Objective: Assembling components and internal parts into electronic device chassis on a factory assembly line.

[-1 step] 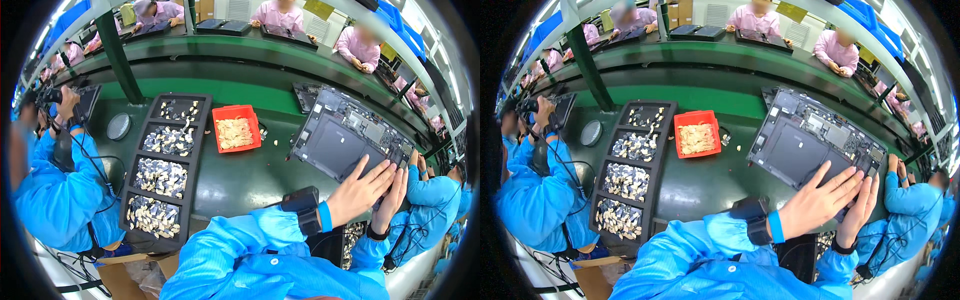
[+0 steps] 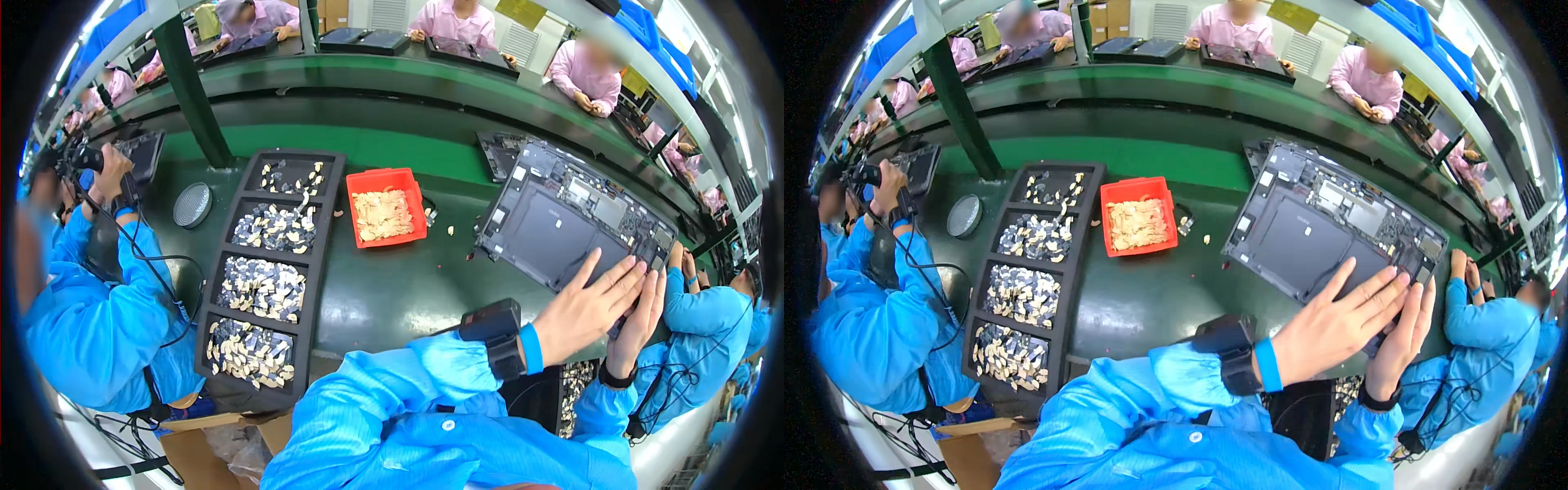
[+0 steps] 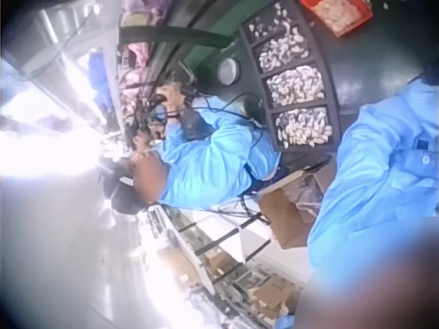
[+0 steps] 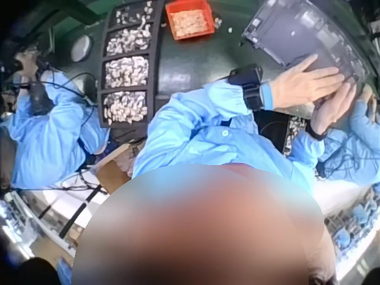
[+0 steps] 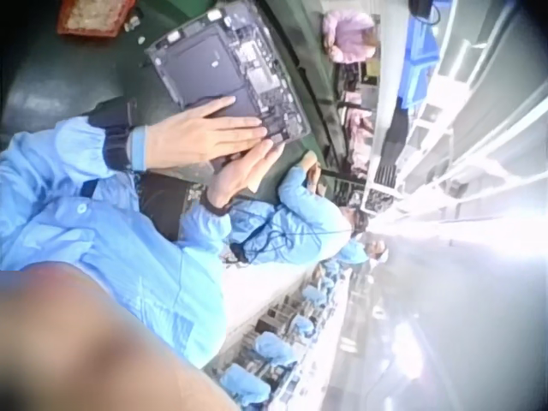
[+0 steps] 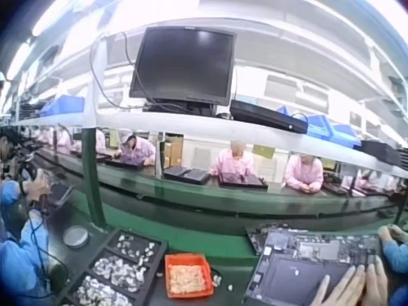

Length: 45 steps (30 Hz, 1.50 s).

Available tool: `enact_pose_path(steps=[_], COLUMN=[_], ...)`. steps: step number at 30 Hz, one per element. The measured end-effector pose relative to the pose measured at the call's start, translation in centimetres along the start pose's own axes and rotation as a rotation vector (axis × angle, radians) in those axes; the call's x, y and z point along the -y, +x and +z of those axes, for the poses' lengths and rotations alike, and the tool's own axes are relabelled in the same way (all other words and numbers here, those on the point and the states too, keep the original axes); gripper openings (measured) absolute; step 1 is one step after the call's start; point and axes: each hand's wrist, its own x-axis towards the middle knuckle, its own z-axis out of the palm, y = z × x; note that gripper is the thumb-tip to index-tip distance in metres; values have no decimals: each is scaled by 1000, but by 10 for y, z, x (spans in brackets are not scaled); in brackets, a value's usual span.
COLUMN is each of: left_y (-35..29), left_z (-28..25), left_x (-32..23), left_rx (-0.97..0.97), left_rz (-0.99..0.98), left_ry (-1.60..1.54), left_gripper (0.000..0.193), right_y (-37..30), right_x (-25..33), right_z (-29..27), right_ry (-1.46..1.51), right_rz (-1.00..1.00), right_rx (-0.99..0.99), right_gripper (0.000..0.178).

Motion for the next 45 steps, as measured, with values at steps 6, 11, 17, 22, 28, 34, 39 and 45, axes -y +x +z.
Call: enact_pose_path(steps=[6, 11, 17, 22, 28, 34, 39, 45], left_y=[2, 12, 12, 13, 16, 19, 21, 29], left_z=[13, 4, 2, 1, 5, 7, -2, -39], left_x=[17, 21, 23, 27, 42, 76, 90, 44], left_rx=[-49, -117, -142, -135, -177, -144, -76, -10], left_rz=[0, -65, -50, -78, -92, -145, -312, -82], left_ry=[7, -19, -13, 37, 67, 79, 79, -351], left_gripper=[65, 68, 68, 67, 66, 61, 66, 37], right_y=[10, 3, 8, 8, 26, 44, 99, 224], right_x=[-6, 13, 13, 14, 4, -11, -41, -95], right_z=[17, 29, 21, 36, 53, 88, 138, 255], right_ry=[104, 61, 2, -41, 111, 127, 155, 299], right_rz=[-4, -161, -178, -211, -167, -151, -37, 383], right_rx=[0, 85, 149, 95, 142, 205, 448, 523], right_gripper=[54, 54, 54, 55, 53, 52, 52, 31])
